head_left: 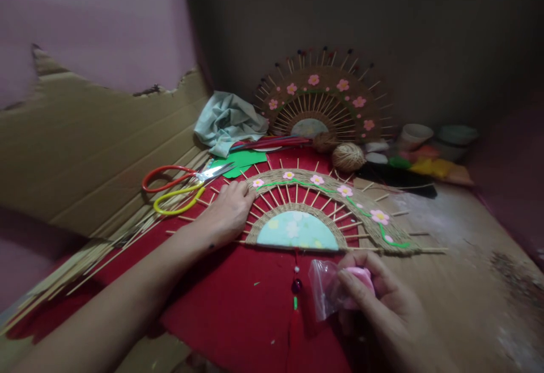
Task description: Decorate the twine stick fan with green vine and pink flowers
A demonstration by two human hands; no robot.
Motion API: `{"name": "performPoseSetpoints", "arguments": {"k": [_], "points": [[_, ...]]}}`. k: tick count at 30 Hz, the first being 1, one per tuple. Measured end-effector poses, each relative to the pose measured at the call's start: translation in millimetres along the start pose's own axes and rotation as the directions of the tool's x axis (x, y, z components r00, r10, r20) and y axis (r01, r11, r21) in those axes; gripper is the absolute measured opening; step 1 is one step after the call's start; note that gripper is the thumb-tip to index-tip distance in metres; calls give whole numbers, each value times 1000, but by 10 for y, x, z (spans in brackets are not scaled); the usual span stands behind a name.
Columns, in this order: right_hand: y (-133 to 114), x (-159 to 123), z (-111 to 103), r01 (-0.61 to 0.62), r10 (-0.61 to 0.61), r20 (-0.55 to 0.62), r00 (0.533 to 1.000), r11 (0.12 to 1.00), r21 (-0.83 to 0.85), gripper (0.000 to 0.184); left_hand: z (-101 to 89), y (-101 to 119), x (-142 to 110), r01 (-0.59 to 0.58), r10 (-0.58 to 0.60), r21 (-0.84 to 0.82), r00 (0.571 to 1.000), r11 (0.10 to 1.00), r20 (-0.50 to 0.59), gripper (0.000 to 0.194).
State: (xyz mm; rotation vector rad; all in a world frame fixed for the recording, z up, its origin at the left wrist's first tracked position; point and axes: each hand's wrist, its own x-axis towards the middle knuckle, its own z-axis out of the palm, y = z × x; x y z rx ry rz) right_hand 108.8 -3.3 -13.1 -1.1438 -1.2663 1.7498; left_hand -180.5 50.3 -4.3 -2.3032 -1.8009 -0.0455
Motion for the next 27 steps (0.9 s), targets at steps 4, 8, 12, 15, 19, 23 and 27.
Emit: {"name": "performPoseSetpoints", "arguments": {"k": [4,8,12,15,19,23,27], "points": [[-6,-8,16,-31,31,-4,1000,999,34,34,35,26,-21,-9,9,29,1000,1000,-5,30],[4,-5,-4,-37,37,6,999,998,53,34,-14,14,-13,4,-3,13,999,1000,-53,31],[33,6,-39,-3,3,31,1000,1000,13,33,-126,-75,-2,71,-89,-91,972,993,-219,33],[57,9,-20,-4,3,2,1000,998,62,31,-170,-139,-1,121,-171,-168,931,978,-323,30],[62,11,31,-31,45,-54,998,969,245,29,-179,-140,14,121,-204,-248,917,961,-343,31],[13,33,22,-29,40,-29,999,944,328,27,-305,23,3,12,-212,-503,915,864,-342,24],[-46,57,-1,-6,18,-29,999,934,358,25,-569,362,-92,-121,-8,-835,989,537,-149,14]]}}
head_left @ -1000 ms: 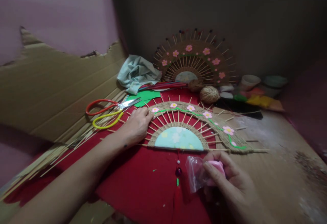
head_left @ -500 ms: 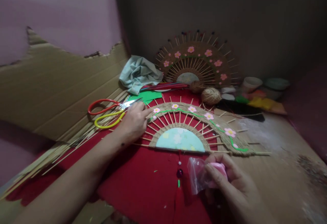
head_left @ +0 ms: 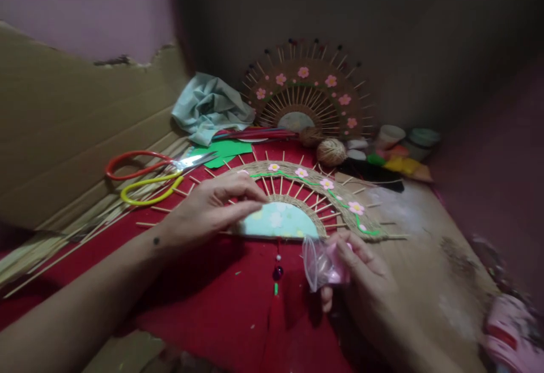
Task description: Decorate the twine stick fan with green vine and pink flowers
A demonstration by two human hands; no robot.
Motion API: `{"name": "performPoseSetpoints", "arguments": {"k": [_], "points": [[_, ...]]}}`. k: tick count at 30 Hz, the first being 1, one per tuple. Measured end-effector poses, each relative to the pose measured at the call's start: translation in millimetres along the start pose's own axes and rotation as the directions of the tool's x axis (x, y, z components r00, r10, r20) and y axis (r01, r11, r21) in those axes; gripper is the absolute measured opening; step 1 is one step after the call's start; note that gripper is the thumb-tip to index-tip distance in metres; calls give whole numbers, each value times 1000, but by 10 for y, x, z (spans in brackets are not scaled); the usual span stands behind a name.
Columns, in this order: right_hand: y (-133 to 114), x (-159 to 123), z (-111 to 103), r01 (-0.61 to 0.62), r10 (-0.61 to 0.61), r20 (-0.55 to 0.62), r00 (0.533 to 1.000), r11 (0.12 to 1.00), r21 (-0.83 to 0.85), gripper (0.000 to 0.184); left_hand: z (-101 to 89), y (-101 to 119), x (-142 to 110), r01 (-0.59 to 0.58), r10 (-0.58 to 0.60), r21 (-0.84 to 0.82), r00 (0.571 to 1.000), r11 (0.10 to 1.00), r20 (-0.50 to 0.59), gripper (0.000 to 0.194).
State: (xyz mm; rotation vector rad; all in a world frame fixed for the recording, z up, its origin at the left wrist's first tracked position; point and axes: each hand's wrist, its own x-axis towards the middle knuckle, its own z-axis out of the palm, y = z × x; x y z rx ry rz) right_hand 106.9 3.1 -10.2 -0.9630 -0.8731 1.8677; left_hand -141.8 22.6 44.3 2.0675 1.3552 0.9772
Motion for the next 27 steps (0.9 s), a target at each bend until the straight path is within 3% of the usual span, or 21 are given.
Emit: {"name": "performPoseSetpoints", "arguments": {"k": [4,7,12,14,16,19,21,23,25,27], "points": [[-32,5,37,-4,4,-7,1000,1000,-2,26,228,345,-59,-41,74,-191,982,981,171,14],[-45,7,59,3,-3,-1,1000,1000,4,26,396,411,-75,-33,59,-168,987,985,153,14],[-22,16,26,37,-36,56,998,999,-17,26,546,343,-103,-38,39,-3,995,999,94,15],[-2,19,8,58,-54,71,996,997,-51,26,574,348,-103,52,-51,-3,990,999,128,16],[8,19,2,75,-70,69,995,994,-78,26,601,377,-87,224,-193,-129,957,966,215,14],[-6,12,14,98,-91,68,994,988,-116,27,653,417,-52,498,-362,-354,849,791,385,13],[-26,2,23,104,-93,78,993,983,-154,28,693,419,-43,541,-379,-420,830,729,409,11],[-40,-5,23,93,-77,90,993,977,-193,29,724,403,-51,431,-321,-412,894,803,312,7],[-42,-6,13,80,-62,89,994,974,-214,30,735,381,-69,202,-160,-303,974,931,158,14],[-33,1,0,71,-58,67,996,974,-216,30,729,364,-81,-22,31,-153,998,988,57,23]]}}
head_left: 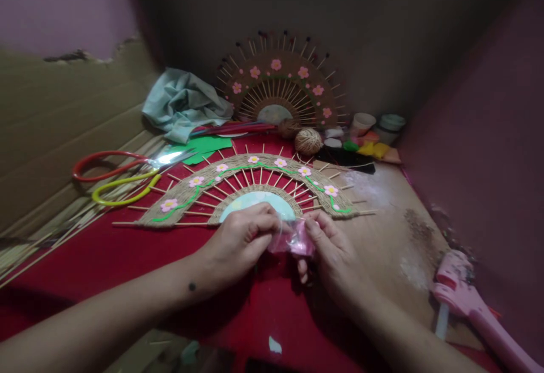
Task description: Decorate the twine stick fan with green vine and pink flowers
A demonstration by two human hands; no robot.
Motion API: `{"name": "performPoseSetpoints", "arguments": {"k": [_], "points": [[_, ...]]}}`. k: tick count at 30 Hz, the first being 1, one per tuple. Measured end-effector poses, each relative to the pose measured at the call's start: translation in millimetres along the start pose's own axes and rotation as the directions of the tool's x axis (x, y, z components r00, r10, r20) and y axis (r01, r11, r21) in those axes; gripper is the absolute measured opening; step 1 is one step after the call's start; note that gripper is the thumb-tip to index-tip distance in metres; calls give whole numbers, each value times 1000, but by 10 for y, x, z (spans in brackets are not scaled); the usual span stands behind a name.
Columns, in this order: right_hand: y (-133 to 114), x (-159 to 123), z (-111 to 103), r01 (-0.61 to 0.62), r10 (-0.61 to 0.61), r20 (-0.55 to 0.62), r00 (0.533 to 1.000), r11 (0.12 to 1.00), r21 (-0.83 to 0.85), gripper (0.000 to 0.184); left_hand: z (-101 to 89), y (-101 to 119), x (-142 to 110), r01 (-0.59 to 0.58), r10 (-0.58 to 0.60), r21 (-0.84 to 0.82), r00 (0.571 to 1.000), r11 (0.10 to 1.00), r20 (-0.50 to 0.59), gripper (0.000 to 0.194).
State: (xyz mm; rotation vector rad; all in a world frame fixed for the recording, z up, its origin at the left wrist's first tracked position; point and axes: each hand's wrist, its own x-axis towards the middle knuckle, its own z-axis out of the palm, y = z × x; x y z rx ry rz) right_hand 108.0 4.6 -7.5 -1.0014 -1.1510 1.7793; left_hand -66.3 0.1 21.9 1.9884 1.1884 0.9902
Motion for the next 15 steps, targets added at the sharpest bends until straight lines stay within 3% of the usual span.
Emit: {"name": "performPoseSetpoints", "arguments": {"k": [2,6,8,12,15], "points": [[12,11,-8,-9,10,-23,1000,1000,21,31,-14,-2,3,-99,99,87,995,991,-1,26],[3,22,-2,28,-28,-20,999,1000,8,31,-21,5,52,-26,18,82,995,996,97,8],[-15,15,11,59,-59,-15,998,997,-41,30,-10,-3,71,-49,41,98,996,994,81,16],[-36,-8,35,73,-76,-29,997,994,-81,29,9,-45,63,-203,209,209,978,957,-9,33],[-31,-12,32,88,-92,-36,995,992,-88,33,18,-64,34,-208,212,213,977,955,4,33]]}}
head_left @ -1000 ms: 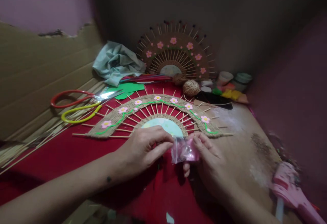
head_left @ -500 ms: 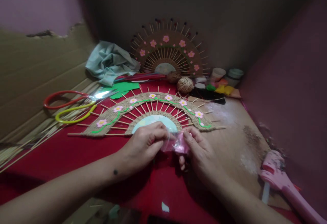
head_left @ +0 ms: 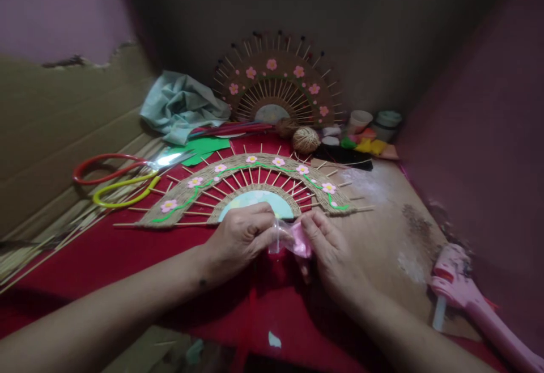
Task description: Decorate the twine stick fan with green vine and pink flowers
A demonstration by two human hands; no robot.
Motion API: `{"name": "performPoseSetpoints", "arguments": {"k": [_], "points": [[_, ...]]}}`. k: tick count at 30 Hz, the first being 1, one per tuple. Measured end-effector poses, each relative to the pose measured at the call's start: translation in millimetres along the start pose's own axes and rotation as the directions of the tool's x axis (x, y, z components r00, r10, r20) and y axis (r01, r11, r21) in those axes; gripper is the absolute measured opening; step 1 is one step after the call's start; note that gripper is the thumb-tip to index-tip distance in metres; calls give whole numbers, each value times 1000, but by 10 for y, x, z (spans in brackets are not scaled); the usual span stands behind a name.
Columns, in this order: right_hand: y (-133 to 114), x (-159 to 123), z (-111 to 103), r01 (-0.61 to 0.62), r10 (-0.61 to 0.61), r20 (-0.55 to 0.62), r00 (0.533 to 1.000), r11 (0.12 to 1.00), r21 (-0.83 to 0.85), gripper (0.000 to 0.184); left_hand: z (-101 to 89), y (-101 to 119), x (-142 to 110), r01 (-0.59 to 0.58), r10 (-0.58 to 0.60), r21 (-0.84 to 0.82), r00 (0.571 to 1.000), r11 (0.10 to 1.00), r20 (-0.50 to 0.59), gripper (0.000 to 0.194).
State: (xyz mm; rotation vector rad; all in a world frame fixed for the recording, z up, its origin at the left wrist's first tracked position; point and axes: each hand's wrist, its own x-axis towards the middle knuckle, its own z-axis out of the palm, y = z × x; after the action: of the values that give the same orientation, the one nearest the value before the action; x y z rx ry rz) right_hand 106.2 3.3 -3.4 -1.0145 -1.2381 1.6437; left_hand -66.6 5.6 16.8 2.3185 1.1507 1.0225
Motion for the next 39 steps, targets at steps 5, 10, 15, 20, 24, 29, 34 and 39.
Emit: {"name": "performPoseSetpoints", "arguments": {"k": [5,10,15,20,24,29,34,39], "points": [[36,-1,-23,-29,29,-21,999,1000,7,34,48,36,-35,45,-44,-76,999,996,15,19],[137,-18,-85,-83,85,-85,993,996,25,34,119,50,-66,-6,0,-100,998,995,-55,16],[142,-8,-115,-37,24,-122,992,994,-99,32,150,38,-96,-33,32,-12,995,999,-97,22],[32,0,-44,54,-76,-120,990,982,-178,33,143,20,-87,-59,57,-43,997,997,-52,15],[-15,4,-2,101,-135,-128,983,965,-241,38,158,20,-96,-142,146,95,988,985,-41,19],[-2,15,15,103,-134,-150,980,975,-197,39,183,43,-121,-229,249,271,967,935,-42,26],[80,12,3,44,-61,-145,988,992,-118,39,182,51,-126,-175,189,152,978,973,-84,22],[122,-5,-34,39,-44,-71,996,997,-69,36,179,50,-110,-123,129,91,990,988,-63,19]]}}
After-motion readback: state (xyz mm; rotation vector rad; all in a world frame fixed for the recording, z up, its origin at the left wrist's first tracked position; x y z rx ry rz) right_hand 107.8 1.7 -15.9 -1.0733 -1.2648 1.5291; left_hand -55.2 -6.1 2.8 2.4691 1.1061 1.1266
